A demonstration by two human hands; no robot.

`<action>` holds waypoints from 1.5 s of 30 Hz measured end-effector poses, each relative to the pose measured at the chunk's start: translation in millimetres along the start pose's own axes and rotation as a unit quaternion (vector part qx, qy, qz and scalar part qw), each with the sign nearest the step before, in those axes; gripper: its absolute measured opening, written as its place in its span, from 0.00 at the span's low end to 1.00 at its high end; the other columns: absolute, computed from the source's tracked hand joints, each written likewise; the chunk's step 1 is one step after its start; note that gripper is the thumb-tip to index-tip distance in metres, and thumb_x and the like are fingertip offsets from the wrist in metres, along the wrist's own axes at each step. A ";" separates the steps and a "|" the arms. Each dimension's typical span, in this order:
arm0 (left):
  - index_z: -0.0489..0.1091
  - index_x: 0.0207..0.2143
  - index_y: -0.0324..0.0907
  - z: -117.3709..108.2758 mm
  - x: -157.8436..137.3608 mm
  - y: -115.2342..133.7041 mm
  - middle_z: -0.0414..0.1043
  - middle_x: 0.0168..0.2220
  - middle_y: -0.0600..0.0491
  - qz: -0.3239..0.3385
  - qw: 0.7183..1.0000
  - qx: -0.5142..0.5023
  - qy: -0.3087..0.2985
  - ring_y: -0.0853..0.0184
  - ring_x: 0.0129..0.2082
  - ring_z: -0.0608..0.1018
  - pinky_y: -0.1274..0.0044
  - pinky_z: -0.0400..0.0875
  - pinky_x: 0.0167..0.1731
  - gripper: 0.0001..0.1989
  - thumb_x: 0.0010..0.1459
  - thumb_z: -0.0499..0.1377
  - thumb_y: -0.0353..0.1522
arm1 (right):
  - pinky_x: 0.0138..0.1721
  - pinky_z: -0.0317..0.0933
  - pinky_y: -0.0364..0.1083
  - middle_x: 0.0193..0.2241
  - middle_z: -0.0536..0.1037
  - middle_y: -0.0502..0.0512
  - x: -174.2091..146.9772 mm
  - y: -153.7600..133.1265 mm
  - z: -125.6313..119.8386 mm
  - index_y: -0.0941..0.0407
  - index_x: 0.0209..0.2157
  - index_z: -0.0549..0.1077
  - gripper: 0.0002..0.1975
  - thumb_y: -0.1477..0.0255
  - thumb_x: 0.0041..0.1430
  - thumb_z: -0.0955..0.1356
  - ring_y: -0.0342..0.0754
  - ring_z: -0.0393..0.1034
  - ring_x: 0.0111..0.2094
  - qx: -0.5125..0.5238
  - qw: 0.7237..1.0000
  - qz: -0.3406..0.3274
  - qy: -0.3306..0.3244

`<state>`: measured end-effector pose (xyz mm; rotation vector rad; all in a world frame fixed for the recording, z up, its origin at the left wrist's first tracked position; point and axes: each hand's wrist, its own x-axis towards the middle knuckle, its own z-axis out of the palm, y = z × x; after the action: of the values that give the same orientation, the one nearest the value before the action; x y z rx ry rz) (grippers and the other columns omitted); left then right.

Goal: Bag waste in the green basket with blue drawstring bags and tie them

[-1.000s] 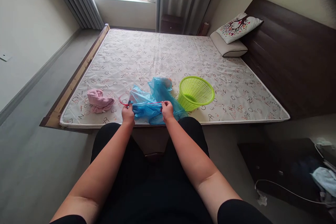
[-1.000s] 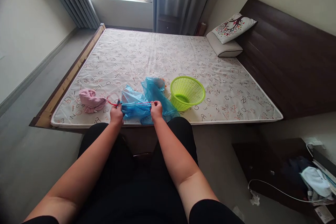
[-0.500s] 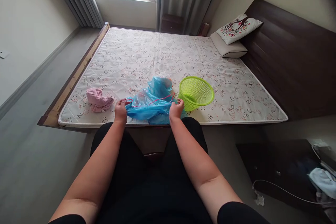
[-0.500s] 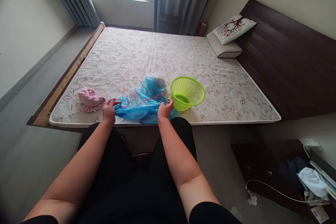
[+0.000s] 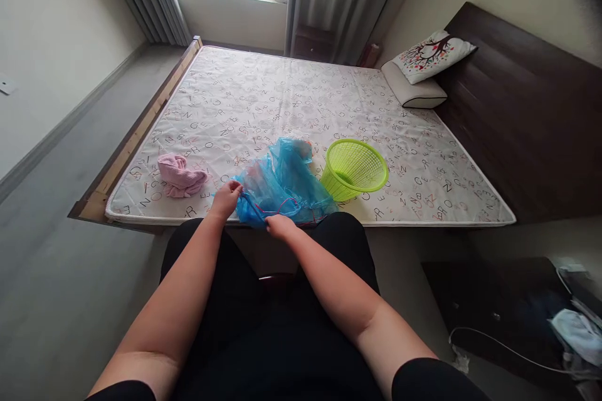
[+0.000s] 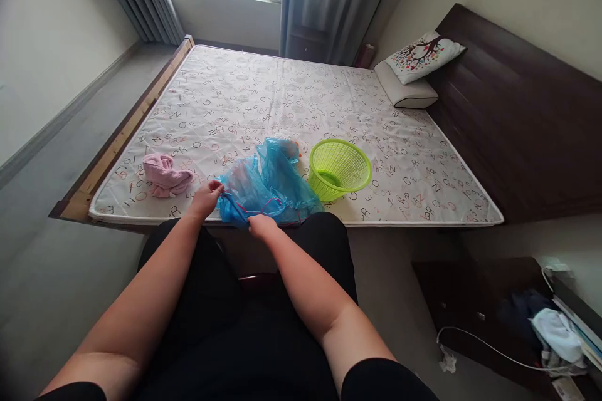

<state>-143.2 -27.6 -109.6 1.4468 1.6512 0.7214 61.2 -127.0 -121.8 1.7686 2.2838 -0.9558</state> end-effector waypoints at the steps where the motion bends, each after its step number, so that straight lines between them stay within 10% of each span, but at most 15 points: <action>1: 0.71 0.41 0.43 -0.2 0.7 3.4 0.77 0.33 0.52 0.002 0.997 -0.068 0.032 0.63 0.33 0.81 0.76 0.73 0.35 0.09 0.63 0.61 0.39 | 0.51 0.69 0.49 0.52 0.84 0.63 0.7 -1.6 -0.1 0.55 0.52 0.82 0.14 0.71 0.71 0.66 0.56 0.80 0.51 -0.005 1.000 0.017 0.003; 4: 0.70 0.47 0.43 0.8 -1.3 6.8 0.75 0.32 0.54 -0.015 0.986 -0.164 0.036 0.66 0.24 0.78 0.76 0.72 0.29 0.14 0.65 0.60 0.42 | 0.54 0.68 0.53 0.55 0.83 0.65 7.1 -6.9 -6.6 0.55 0.53 0.82 0.18 0.68 0.73 0.62 0.59 0.79 0.55 -0.014 0.998 0.046 0.027; 12: 0.77 0.22 0.45 13.3 -10.8 -24.8 0.69 0.18 0.53 -0.024 0.961 0.138 -0.239 0.56 0.28 0.77 0.72 0.69 0.34 0.12 0.36 0.77 0.29 | 0.59 0.64 0.48 0.60 0.80 0.60 12.5 -3.6 -24.5 0.54 0.58 0.79 0.23 0.74 0.75 0.57 0.52 0.75 0.59 -0.001 0.992 0.069 0.108; 19: 0.82 0.36 0.41 -4.7 8.2 -8.9 0.76 0.30 0.51 0.008 0.991 -0.066 -0.117 0.65 0.30 0.73 0.77 0.65 0.31 0.16 0.57 0.66 0.45 | 0.71 0.51 0.58 0.54 0.83 0.57 7.3 0.4 -20.2 0.51 0.46 0.84 0.17 0.79 0.72 0.64 0.55 0.73 0.59 0.008 0.945 0.007 0.327; 24: 0.80 0.39 0.39 -31.2 4.3 3.1 0.70 0.27 0.54 -0.080 0.929 -0.243 -0.268 0.71 0.23 0.66 0.80 0.57 0.20 0.23 0.50 0.73 0.48 | 0.64 0.63 0.52 0.54 0.83 0.58 12.9 18.3 -15.0 0.54 0.41 0.82 0.19 0.84 0.67 0.61 0.52 0.75 0.56 0.064 0.921 -0.018 0.384; 29: 0.81 0.35 0.40 -22.3 1.0 -1.4 0.73 0.28 0.52 -0.073 0.913 -0.164 -0.366 0.70 0.22 0.70 0.81 0.62 0.19 0.21 0.45 0.77 0.44 | 0.60 0.65 0.54 0.48 0.81 0.63 5.6 31.4 -30.2 0.54 0.32 0.77 0.15 0.82 0.65 0.62 0.55 0.71 0.53 0.082 0.851 -0.009 0.518; 33: 0.80 0.28 0.40 -5.0 2.9 -7.7 0.71 0.23 0.53 -0.089 0.912 -0.095 -0.389 0.69 0.20 0.69 0.80 0.62 0.17 0.18 0.42 0.79 0.42 | 0.57 0.65 0.50 0.40 0.81 0.59 -4.3 24.7 -38.8 0.53 0.32 0.78 0.17 0.83 0.67 0.62 0.52 0.71 0.48 -0.003 0.902 -0.086 0.423; 39: 0.75 0.31 0.39 -10.1 16.7 3.5 0.73 0.25 0.56 -0.107 0.912 -0.388 -0.082 0.72 0.21 0.71 0.81 0.65 0.20 0.17 0.48 0.77 0.39 | 0.48 0.66 0.46 0.47 0.82 0.60 -23.3 17.2 -35.1 0.53 0.39 0.83 0.14 0.82 0.66 0.66 0.51 0.77 0.46 -0.117 0.992 0.016 0.037; 45: 0.71 0.40 0.39 -6.7 15.5 23.8 0.74 0.28 0.55 -0.089 0.855 -0.504 -0.082 0.70 0.24 0.76 0.78 0.72 0.26 0.20 0.55 0.74 0.41 | 0.53 0.71 0.47 0.45 0.85 0.59 -16.6 1.6 -42.0 0.55 0.44 0.85 0.18 0.85 0.62 0.66 0.53 0.80 0.49 -0.028 0.998 0.051 0.031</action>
<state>-136.9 -7.5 -89.4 0.5570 0.9600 1.0886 80.2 -118.5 -81.6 1.8964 2.2087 -0.8223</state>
